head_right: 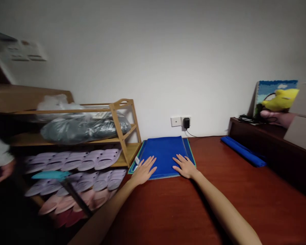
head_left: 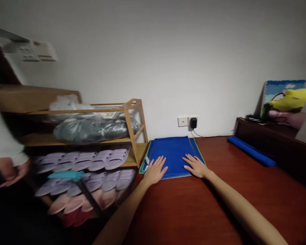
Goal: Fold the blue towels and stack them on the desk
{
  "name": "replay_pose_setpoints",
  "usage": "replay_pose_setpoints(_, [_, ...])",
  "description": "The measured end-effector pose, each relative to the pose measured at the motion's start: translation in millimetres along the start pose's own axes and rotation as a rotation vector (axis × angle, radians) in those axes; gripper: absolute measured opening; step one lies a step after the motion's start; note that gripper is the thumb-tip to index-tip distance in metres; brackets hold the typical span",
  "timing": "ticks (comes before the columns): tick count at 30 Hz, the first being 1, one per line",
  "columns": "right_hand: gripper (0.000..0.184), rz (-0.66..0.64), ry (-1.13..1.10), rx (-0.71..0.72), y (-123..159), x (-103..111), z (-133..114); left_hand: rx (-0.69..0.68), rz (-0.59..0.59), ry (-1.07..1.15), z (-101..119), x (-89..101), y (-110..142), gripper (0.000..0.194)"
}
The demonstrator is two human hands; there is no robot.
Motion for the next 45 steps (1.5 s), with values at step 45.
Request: replay_pose_setpoints(45, [0.032,0.02,0.59,-0.926,226.0,92.5,157.2,0.014,0.009,-0.1,-8.9,-12.3,-15.2,0.055])
Point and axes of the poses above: each hand's wrist, its own y-axis away from the middle knuckle, its own x-axis out of the back of the hand, z = x × y, the point moved 4 cm from there along -y, towards the middle knuckle, and after that the axes turned 8 degrees about x, right-handed, at the moved point
